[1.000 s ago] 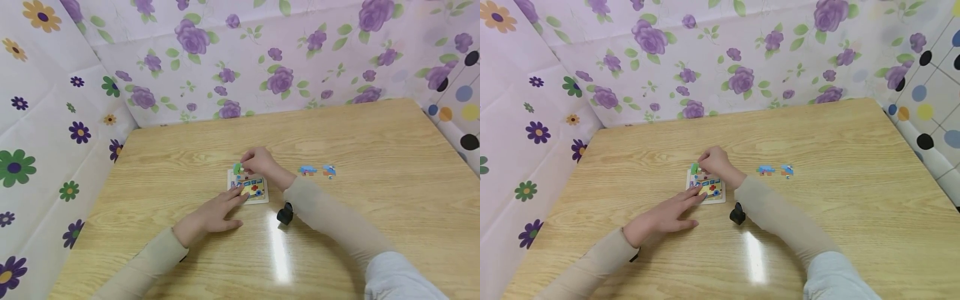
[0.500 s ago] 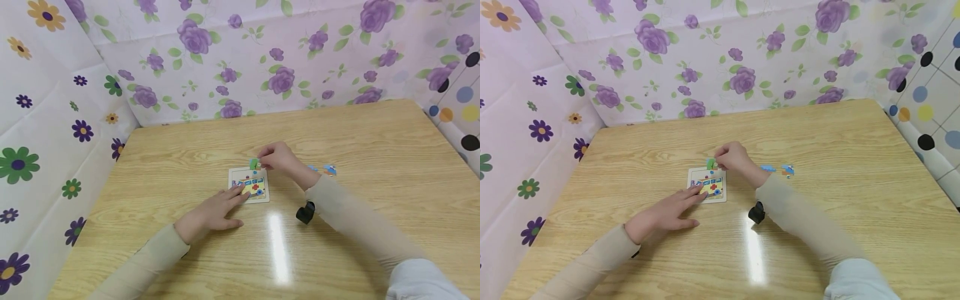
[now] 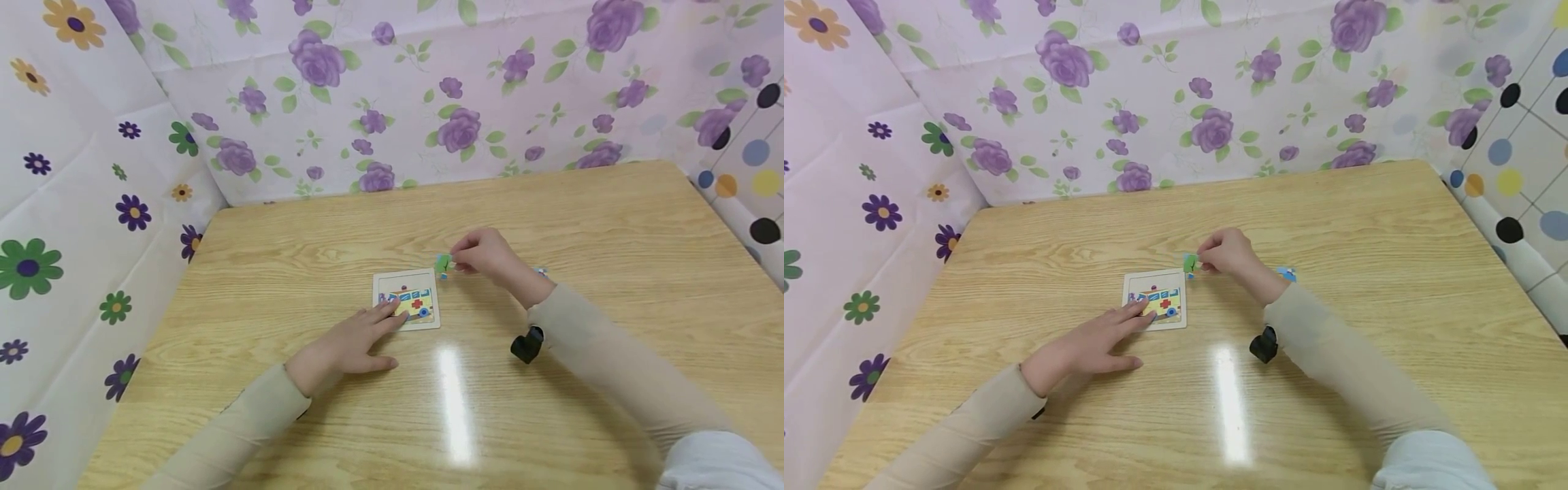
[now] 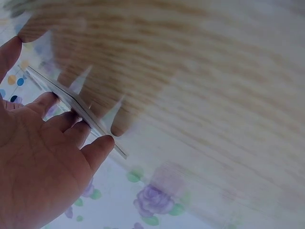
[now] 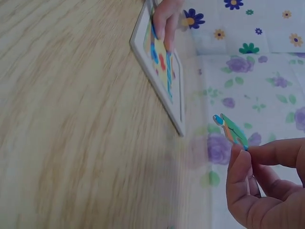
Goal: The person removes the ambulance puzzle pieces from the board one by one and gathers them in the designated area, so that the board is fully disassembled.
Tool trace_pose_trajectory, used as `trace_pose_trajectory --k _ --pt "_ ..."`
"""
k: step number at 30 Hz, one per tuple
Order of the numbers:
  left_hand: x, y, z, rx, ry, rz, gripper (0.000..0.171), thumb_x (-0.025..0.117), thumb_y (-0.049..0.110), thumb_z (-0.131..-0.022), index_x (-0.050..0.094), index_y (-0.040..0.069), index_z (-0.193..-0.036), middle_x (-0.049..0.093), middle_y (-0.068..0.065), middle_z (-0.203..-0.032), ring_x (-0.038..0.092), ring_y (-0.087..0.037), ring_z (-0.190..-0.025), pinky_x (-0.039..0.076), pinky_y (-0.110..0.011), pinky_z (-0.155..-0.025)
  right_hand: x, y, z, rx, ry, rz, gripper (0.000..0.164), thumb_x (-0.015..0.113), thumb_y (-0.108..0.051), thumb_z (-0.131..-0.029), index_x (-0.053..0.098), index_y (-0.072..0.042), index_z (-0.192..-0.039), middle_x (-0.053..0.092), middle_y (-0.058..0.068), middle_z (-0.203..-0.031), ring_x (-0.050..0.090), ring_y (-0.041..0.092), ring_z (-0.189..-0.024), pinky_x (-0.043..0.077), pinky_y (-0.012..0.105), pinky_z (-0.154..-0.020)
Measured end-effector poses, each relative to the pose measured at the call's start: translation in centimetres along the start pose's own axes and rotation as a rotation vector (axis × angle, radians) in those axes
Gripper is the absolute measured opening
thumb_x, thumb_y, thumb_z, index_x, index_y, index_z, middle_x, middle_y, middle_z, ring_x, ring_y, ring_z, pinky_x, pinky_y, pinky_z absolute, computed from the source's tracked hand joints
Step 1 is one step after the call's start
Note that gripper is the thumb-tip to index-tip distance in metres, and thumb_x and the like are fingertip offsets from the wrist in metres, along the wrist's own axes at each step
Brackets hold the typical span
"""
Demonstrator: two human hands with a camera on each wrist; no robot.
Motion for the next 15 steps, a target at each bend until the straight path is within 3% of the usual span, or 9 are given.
trace_pose_trajectory --k 5,11,15 --pt "0.0 -0.1 0.0 -0.004 0.002 -0.003 0.075 0.058 0.043 -0.092 0.024 0.013 -0.152 0.011 -0.011 -0.160 0.011 -0.030 -0.147 0.018 -0.054 -0.115 -0.7 1.1 0.0 0.015 -0.020 0.037 0.020 0.057 -0.006 -0.093 0.063 0.008 -0.106 0.067 0.014 -0.094 0.065 0.014 -0.076 0.056 0.029 -0.075" --pt "0.1 -0.2 0.0 -0.012 -0.003 -0.019 0.076 0.058 0.045 -0.091 0.024 0.015 -0.152 0.011 -0.009 -0.160 0.011 -0.029 -0.147 0.018 -0.054 -0.115 -1.5 2.6 -0.2 0.044 -0.058 0.047 0.019 0.057 -0.006 -0.093 0.064 0.009 -0.104 0.068 0.009 -0.081 0.061 0.011 -0.066 0.051 0.024 -0.060" --pt "0.2 -0.3 0.0 -0.020 -0.003 -0.024 0.077 0.057 0.047 -0.091 0.024 0.016 -0.152 0.011 -0.008 -0.160 0.011 -0.028 -0.147 0.018 -0.053 -0.116 -1.6 3.1 -0.2 0.058 -0.072 0.055 0.019 0.056 -0.005 -0.093 0.063 0.010 -0.103 0.067 0.007 -0.075 0.060 0.011 -0.064 0.050 0.023 -0.060"
Point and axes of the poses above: each hand's wrist, its own z-axis away from the middle knuckle, its own x-axis out of the palm, y = z × x, the point moved 7 cm from there along -z, towards the middle knuckle
